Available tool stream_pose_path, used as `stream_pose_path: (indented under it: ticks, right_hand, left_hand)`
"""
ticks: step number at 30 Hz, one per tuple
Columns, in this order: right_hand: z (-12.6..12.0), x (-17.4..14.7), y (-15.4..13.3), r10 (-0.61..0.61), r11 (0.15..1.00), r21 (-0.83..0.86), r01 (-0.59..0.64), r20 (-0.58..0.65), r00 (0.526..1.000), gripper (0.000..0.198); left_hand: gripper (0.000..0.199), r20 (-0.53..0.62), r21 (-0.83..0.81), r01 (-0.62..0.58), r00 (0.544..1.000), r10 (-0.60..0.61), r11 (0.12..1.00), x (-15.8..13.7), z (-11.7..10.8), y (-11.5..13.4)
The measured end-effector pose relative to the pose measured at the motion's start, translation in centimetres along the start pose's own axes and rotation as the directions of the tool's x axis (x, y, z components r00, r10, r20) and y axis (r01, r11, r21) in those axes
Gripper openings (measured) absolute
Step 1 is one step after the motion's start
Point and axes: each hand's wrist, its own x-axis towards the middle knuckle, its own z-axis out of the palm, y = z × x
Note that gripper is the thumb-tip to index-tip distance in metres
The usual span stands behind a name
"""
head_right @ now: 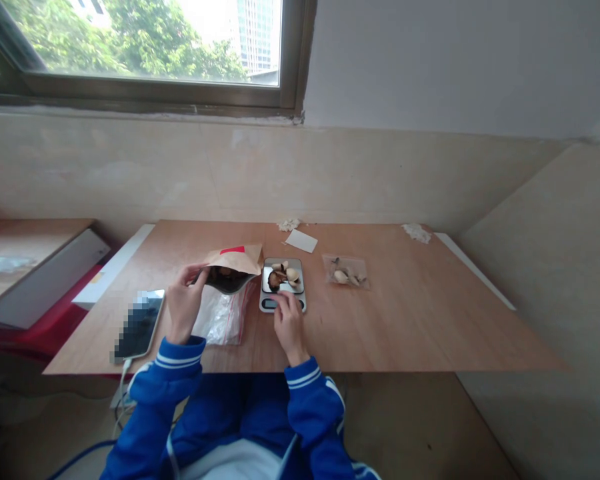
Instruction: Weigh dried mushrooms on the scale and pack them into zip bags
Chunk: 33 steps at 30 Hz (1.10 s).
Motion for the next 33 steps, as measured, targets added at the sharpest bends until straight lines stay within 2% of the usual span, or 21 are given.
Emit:
stream_pose_path:
  ticks: [3, 7, 10, 17, 22, 25, 28, 31, 33]
  right_hand:
    - [-1.2, -2.9, 0.1, 0.097, 0.995, 0.024, -0.095, -0.105, 0.990, 0.032]
    - [-2.3, -5.8, 1.6, 0.253, 0.966, 0.021, -0.258, -0.282, 0.925, 0.026]
    - [-2.7, -6.5, 2.2, 0.295, 0.953, 0.025, -0.301, -0.302, 0.907, 0.025]
    - [-2.3, -6.3, 0.9, 0.268, 0.963, 0.039, -0.265, -0.156, 0.951, 0.027]
    - [-1.9, -5.9, -3.0, 0.182, 0.976, 0.120, -0.179, -0.019, 0.983, 0.030]
    - [-1.8, -4.3, -6.4, 0.066, 0.974, 0.211, -0.084, 0.092, 0.994, 0.038]
    - [-1.4, -1.8, -9.0, -0.042, 0.964, 0.264, -0.007, 0.179, 0.983, 0.046]
    - [-0.6, 0.5, -10.1, -0.089, 0.968, 0.250, 0.031, 0.224, 0.971, 0.047]
    - [0.2, 1.6, -10.1, -0.069, 0.978, 0.210, 0.015, 0.250, 0.966, 0.043]
  left_hand:
    - [0.022, 0.005, 0.001, -0.008, 1.000, 0.008, 1.000, -0.1, 0.0, 0.1]
    - [0.022, 0.003, 0.010, -0.003, 1.000, 0.003, 1.000, -0.1, 0.1, 0.2]
    - [0.022, 0.006, 0.020, 0.008, 1.000, -0.008, 1.000, -0.2, 0.2, 0.3]
    - [0.023, 0.047, 0.014, 0.018, 0.999, -0.019, 1.000, -0.9, 0.1, 0.4]
    - [0.023, 0.089, 0.007, 0.037, 0.995, -0.038, 0.999, -1.9, -0.1, 0.0]
    - [0.022, 0.121, -0.013, 0.034, 0.992, -0.032, 0.999, -2.3, -0.1, 0.0]
    - [0.021, 0.146, 0.006, 0.021, 0.989, -0.021, 1.000, -2.4, -0.1, 0.0]
    - [0.020, 0.185, 0.058, 0.006, 0.983, -0.017, 0.998, -2.6, -0.2, -0.1]
    - [0.021, 0.211, 0.084, -0.009, 0.977, -0.009, 0.996, -2.7, -0.3, -0.3]
